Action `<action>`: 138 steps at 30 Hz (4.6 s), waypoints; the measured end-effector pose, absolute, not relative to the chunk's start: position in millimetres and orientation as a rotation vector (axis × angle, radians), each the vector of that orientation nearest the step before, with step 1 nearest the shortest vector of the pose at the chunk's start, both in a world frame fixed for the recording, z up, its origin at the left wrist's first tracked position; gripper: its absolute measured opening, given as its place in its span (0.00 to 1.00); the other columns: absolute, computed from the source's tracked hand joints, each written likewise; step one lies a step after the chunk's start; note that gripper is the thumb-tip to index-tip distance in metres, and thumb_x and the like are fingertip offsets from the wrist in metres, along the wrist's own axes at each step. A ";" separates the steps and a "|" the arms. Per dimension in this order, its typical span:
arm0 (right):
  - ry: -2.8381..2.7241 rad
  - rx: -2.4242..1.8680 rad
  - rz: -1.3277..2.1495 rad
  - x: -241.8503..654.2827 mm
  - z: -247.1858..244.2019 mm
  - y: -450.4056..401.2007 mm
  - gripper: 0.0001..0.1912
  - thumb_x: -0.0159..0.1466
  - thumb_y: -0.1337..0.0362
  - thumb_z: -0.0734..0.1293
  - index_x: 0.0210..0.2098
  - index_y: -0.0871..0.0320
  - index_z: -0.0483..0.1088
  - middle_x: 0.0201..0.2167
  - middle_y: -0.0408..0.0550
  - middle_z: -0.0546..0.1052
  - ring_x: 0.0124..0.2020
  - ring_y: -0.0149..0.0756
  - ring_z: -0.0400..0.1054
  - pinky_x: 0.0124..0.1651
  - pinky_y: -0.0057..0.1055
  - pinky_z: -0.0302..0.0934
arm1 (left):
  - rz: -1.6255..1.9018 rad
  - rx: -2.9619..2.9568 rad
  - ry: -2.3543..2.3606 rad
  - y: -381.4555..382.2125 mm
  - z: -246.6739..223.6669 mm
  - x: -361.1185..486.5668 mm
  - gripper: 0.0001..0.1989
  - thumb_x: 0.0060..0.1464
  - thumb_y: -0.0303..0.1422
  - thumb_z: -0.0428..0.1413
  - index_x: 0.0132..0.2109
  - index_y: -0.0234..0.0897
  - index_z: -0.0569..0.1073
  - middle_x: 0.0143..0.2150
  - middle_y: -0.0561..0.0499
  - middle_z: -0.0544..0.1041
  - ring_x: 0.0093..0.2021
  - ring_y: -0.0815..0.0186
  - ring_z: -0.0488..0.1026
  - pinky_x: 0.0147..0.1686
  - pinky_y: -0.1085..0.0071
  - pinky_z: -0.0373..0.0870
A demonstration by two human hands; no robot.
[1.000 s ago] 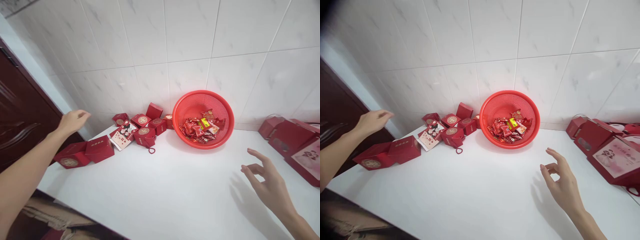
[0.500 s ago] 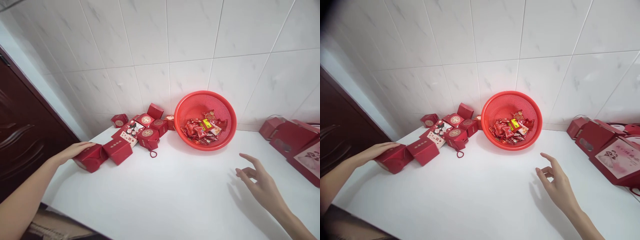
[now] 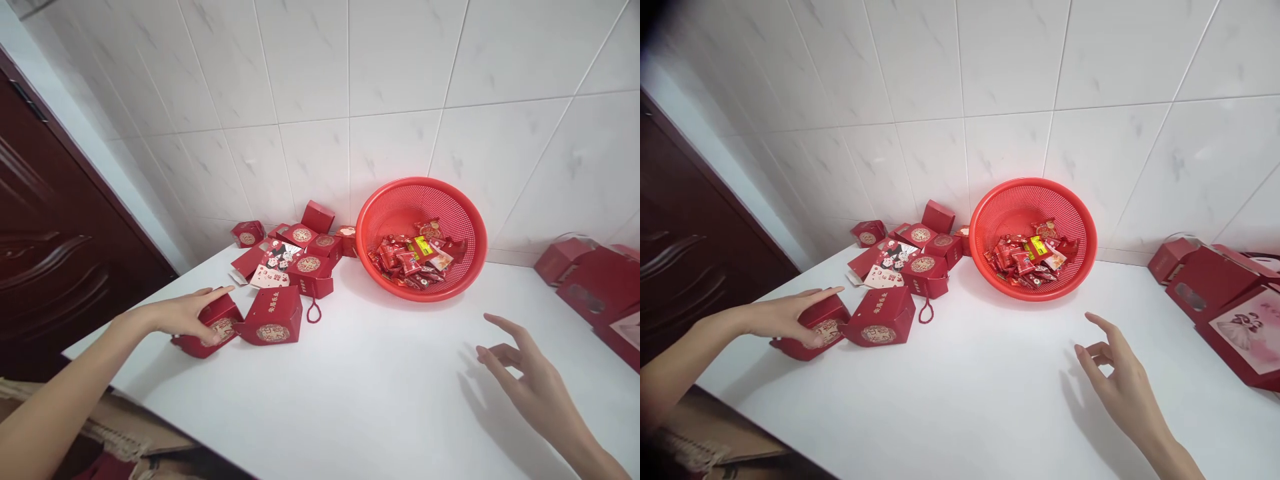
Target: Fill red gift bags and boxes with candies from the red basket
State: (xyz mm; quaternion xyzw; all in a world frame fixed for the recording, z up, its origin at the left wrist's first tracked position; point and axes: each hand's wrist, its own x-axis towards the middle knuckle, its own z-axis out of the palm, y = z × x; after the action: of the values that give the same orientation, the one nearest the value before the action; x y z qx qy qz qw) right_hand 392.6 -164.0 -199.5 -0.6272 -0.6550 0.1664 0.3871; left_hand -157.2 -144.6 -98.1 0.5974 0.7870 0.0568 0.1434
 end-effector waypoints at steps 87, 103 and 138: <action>-1.379 -1.063 1.190 358.9 -178.9 -175.6 0.19 0.65 0.46 0.64 0.34 0.54 0.76 0.62 0.52 0.69 0.66 0.54 0.57 0.62 0.47 0.58 | 0.424 2.447 0.944 -98.4 -138.3 114.0 0.28 0.45 0.17 0.46 0.53 0.40 0.72 0.53 0.48 0.72 0.53 0.60 0.71 0.50 0.68 0.70; -1.435 -1.159 0.914 357.0 -195.3 -172.7 0.30 0.61 0.52 0.71 0.61 0.47 0.63 0.60 0.50 0.69 0.52 0.45 0.71 0.58 0.46 0.66 | 0.492 2.366 0.871 -97.1 -143.4 116.4 0.42 0.49 0.19 0.49 0.70 0.44 0.55 0.70 0.47 0.60 0.68 0.56 0.58 0.67 0.57 0.56; -1.079 -1.300 1.060 360.9 -209.5 -155.6 0.29 0.62 0.38 0.62 0.50 0.54 0.69 0.51 0.55 0.73 0.43 0.45 0.72 0.46 0.43 0.67 | 0.446 2.401 1.095 3.3 -84.2 139.1 0.18 0.51 0.30 0.56 0.50 0.38 0.78 0.52 0.46 0.79 0.53 0.54 0.74 0.55 0.61 0.69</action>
State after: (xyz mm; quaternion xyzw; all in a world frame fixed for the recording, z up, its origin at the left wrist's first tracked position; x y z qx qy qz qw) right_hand 360.9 -155.6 -209.5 -0.5473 -0.4546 0.4465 0.5426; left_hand 139.1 3.3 -84.2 0.8730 0.3980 0.1622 0.2305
